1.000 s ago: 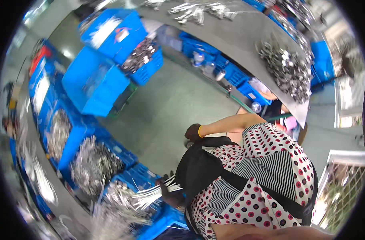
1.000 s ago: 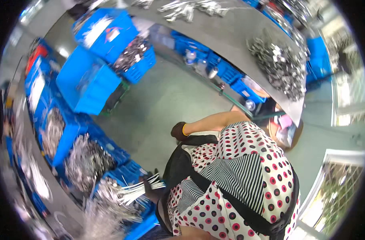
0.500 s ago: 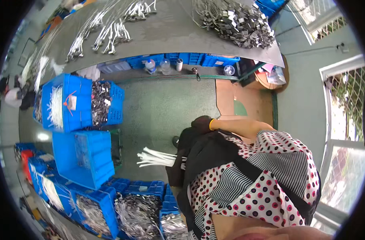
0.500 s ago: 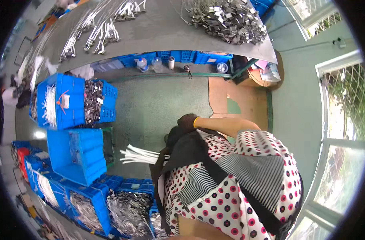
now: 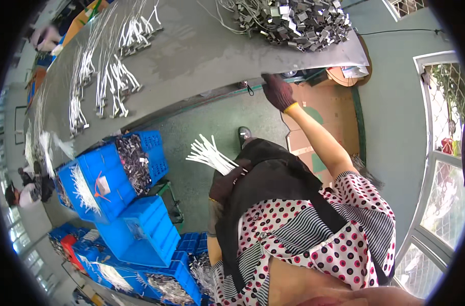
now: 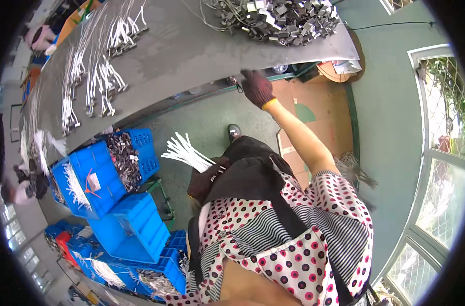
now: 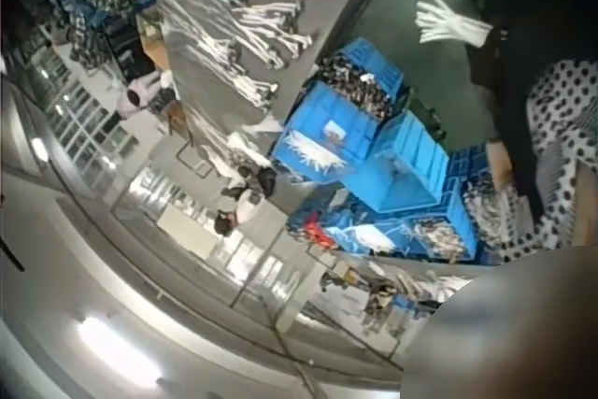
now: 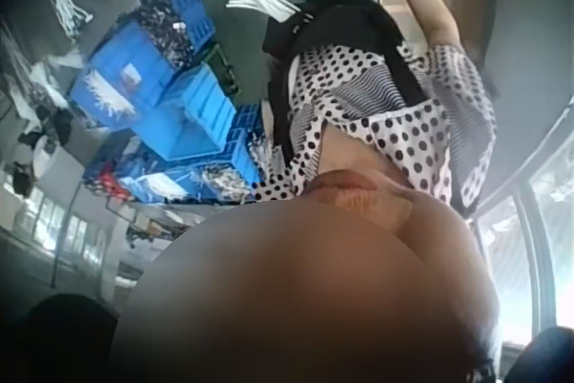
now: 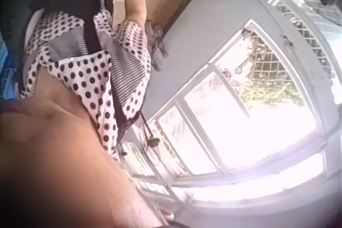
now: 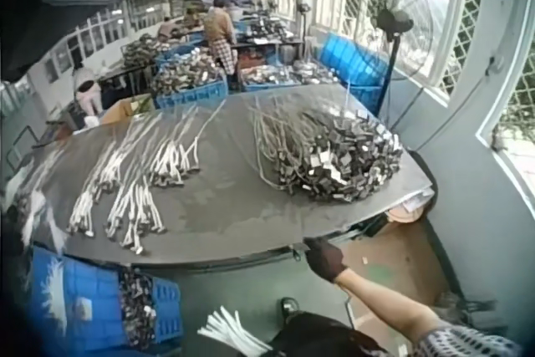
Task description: Sorting and bundling groups of white electrical wires on a production table.
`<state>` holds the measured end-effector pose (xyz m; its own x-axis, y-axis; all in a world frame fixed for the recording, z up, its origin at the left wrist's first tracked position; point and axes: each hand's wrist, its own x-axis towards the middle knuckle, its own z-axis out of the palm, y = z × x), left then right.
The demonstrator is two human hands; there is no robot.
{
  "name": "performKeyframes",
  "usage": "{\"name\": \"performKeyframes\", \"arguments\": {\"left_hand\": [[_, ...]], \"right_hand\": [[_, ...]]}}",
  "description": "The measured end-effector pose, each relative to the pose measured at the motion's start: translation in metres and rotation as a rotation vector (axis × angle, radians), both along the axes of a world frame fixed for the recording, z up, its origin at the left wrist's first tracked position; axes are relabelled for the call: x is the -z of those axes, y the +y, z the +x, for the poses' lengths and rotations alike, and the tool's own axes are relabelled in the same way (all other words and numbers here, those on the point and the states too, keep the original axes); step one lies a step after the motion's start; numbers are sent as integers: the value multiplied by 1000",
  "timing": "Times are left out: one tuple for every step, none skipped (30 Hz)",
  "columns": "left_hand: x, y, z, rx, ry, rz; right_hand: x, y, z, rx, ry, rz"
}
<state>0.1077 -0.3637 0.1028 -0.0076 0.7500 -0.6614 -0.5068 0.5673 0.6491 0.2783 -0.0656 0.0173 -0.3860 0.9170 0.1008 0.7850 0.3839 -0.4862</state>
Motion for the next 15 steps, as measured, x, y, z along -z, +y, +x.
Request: {"name": "performKeyframes", "arguments": {"left_hand": [[0, 18, -6, 29, -8, 11], [1, 34, -13, 63, -19, 17], [-3, 51, -17, 49, -15, -19], [-9, 61, -21, 41, -4, -32], [-13, 69, -25, -15, 38, -82], [-5, 88, -30, -20, 56, -118], [-2, 100, -38, -5, 116, -37], [5, 108, -47, 4, 119, -43], [15, 117, -57, 6, 199, 6], [19, 127, -67, 4, 277, 56], [25, 138, -74, -61, 253, -27], [30, 152, -86, -50, 251, -29], [37, 164, -99, -73, 247, 8], [45, 176, -110, -93, 240, 44], [38, 207, -110, -126, 228, 23]], "right_hand": [[-7, 28, -15, 5, 76, 75], [-12, 51, -29, 17, 149, 145], [-23, 72, -44, 14, 127, 177], [-33, 91, -63, -8, 122, 210], [-33, 104, -80, -16, 134, 196], [-27, 125, -77, 20, 18, 172], [-24, 143, -85, 26, -75, 140], [-18, 158, -89, 34, -73, 133], [-3, 172, -95, -12, -154, 153], [5, 179, -101, -64, -235, 174], [15, 181, -102, -88, -261, 188], [17, 183, -105, -78, -264, 183], [21, 184, -106, -65, -299, 173], [26, 185, -106, -49, -338, 159], [51, 202, -91, 79, -242, 56]]}}
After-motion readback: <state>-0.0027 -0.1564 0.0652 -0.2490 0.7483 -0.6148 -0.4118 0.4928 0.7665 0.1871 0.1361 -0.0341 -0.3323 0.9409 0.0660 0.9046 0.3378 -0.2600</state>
